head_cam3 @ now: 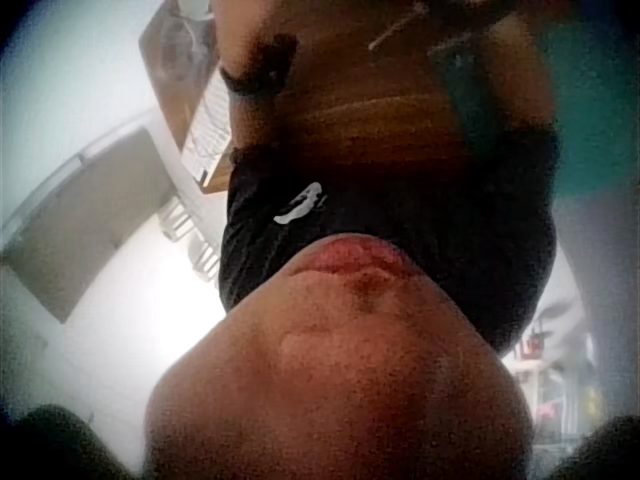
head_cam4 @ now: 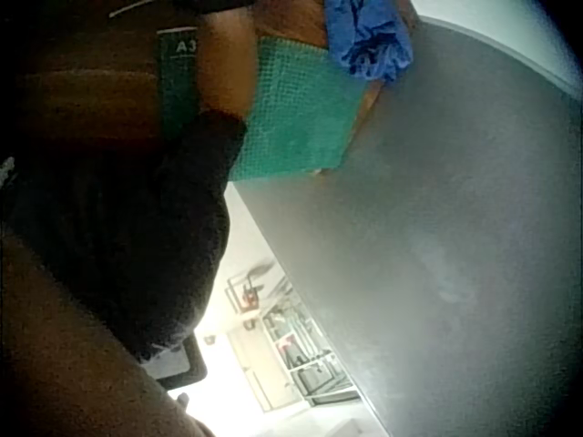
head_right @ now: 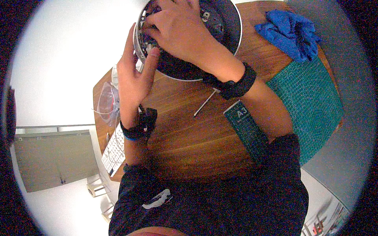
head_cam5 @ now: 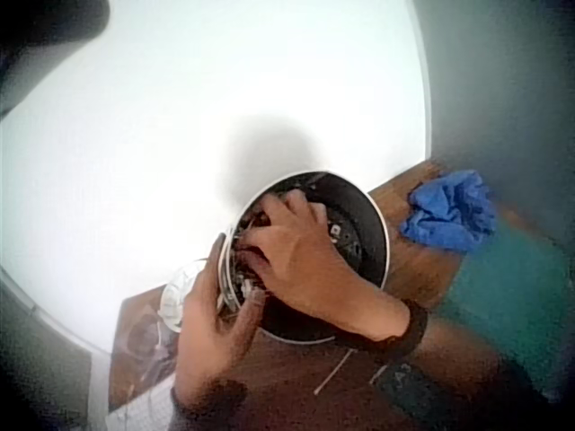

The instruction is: The person works on the internal wiring of a white cylindrical appliance, connecting wires and adjusting components inside the housing. They handle a small plastic bag of parts, a screwdriver, and a blue cloth while assembling the device on a wooden desk.

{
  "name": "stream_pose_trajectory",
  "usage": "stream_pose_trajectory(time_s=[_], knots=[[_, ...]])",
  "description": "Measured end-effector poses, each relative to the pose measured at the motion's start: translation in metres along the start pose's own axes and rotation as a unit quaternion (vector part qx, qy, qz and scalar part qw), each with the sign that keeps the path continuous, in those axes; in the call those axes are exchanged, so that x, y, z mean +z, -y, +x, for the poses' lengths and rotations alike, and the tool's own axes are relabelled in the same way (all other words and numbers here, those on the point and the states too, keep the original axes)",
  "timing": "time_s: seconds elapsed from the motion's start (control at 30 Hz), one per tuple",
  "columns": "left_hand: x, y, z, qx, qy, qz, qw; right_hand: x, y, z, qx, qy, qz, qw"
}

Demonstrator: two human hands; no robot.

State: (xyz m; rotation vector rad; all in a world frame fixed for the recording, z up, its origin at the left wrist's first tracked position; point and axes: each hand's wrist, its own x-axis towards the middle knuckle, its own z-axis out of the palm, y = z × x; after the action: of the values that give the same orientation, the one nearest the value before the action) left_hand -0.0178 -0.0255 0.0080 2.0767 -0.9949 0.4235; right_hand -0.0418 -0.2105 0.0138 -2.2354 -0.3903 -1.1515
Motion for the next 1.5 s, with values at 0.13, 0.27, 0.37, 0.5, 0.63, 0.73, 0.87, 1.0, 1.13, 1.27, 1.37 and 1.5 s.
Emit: stream_pose_trajectory(time_s=[0.13, 0.27, 0.37, 0.5, 0.63, 0.73, 0.87, 1.0, 1.13, 1.27, 1.37, 1.5], knots=[[-0.001, 0.001, 0.0, 0.006, -0.001, -0.006, 1.0, -0.001, 0.001, 0.001, 0.013, 0.011, 0.019, 1.0], [0.001, 0.005, 0.0, 0.021, -0.008, -0.013, 1.0, -0.005, 0.004, 0.002, 0.022, 0.006, 0.025, 0.999], [0.002, 0.003, 0.0, 0.015, -0.004, -0.009, 1.0, -0.003, 0.003, 0.001, 0.017, -0.011, 0.024, 1.0], [0.0, -0.001, 0.0, -0.003, 0.001, -0.007, 1.0, 0.002, 0.001, 0.001, 0.001, -0.02, 0.006, 1.0], [-0.001, -0.002, -0.001, -0.017, 0.004, -0.011, 1.0, 0.004, -0.001, 0.001, 0.015, 0.006, -0.016, 1.0], [0.0, 0.003, 0.0, 0.0, -0.001, -0.022, 1.0, 0.0, -0.001, 0.002, 0.017, 0.02, 0.017, 1.0], [0.0, 0.002, 0.0, 0.001, 0.0, -0.018, 1.0, -0.008, 0.004, 0.003, 0.033, 0.024, 0.04, 0.998], [0.001, 0.002, -0.001, 0.008, -0.004, -0.008, 1.0, -0.006, 0.004, 0.001, 0.025, 0.015, 0.035, 0.999], [0.0, 0.004, 0.0, 0.011, 0.001, -0.003, 1.0, -0.003, 0.003, 0.002, 0.025, 0.018, 0.011, 0.999], [0.001, 0.003, 0.0, 0.004, 0.001, -0.008, 1.0, -0.002, 0.001, 0.002, 0.023, 0.016, 0.004, 1.0], [0.001, 0.005, 0.0, 0.015, -0.001, -0.012, 1.0, -0.005, 0.003, 0.003, 0.027, 0.016, 0.028, 0.999], [0.001, 0.006, 0.001, 0.03, -0.001, -0.005, 1.0, -0.008, 0.006, 0.003, 0.03, 0.017, 0.031, 0.999]])
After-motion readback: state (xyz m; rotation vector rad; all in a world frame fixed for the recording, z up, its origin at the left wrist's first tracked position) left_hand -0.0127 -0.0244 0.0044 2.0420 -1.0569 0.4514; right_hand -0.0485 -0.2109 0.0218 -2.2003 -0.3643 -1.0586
